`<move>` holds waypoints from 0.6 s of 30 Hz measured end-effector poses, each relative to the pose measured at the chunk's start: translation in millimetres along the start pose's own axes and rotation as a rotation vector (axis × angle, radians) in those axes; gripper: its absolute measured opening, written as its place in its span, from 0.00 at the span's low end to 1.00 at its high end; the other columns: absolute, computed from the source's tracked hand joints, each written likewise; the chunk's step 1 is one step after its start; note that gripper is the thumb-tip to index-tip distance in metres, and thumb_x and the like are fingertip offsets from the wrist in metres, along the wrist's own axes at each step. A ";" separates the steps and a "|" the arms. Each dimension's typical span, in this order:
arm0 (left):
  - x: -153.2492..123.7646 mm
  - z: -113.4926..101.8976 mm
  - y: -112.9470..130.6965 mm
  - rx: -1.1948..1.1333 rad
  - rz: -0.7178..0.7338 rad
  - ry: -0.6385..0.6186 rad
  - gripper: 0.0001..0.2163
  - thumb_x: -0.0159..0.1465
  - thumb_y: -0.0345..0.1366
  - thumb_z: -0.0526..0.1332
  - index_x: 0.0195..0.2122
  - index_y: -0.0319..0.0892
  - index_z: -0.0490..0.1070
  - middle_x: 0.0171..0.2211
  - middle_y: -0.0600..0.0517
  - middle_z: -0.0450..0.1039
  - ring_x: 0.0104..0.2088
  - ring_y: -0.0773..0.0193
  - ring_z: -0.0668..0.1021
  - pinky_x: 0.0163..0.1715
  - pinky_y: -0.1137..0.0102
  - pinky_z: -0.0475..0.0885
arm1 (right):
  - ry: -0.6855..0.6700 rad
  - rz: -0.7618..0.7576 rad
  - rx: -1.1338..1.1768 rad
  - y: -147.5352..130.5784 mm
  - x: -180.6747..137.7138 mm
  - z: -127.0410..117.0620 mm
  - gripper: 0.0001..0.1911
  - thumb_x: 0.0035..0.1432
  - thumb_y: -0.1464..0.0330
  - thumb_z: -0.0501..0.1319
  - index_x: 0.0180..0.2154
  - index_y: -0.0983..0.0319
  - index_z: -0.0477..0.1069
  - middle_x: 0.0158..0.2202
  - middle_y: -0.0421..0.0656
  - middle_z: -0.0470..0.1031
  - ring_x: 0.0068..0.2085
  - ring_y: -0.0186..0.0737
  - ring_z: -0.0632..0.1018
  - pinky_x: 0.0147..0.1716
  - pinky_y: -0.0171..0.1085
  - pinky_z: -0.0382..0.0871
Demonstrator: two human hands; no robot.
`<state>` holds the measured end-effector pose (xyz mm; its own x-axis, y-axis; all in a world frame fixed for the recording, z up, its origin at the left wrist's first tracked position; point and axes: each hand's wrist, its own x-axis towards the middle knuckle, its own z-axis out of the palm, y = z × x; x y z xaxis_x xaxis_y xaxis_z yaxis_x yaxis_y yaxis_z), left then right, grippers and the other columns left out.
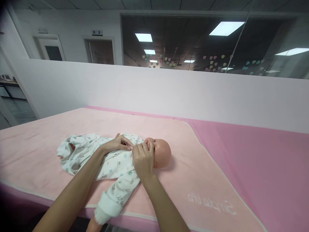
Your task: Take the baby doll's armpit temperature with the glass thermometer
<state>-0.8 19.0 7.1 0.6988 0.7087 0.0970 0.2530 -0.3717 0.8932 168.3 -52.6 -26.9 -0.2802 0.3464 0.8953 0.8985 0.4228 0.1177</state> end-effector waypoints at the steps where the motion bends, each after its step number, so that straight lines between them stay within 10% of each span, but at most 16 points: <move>1: -0.8 0.0 1.0 0.014 -0.003 0.012 0.12 0.52 0.39 0.65 0.36 0.40 0.77 0.34 0.47 0.77 0.37 0.59 0.75 0.41 0.69 0.65 | -0.002 0.000 0.001 0.2 0.2 0.1 0.08 0.59 0.71 0.54 0.27 0.62 0.65 0.25 0.39 0.69 0.32 0.34 0.68 0.52 0.45 0.53; 18: 1.8 3.8 2.6 -0.296 -0.036 -0.018 0.07 0.48 0.35 0.63 0.26 0.38 0.68 0.22 0.55 0.65 0.26 0.67 0.67 0.29 0.74 0.58 | 0.025 -0.015 0.077 0.4 0.6 -1.1 0.10 0.60 0.72 0.52 0.26 0.62 0.65 0.23 0.39 0.69 0.30 0.34 0.68 0.50 0.44 0.54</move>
<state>3.7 17.1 7.9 0.7053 0.7066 0.0576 0.0736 -0.1538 0.9854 168.8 -53.1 -25.8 -0.2838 0.3189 0.9043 0.8655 0.4911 0.0984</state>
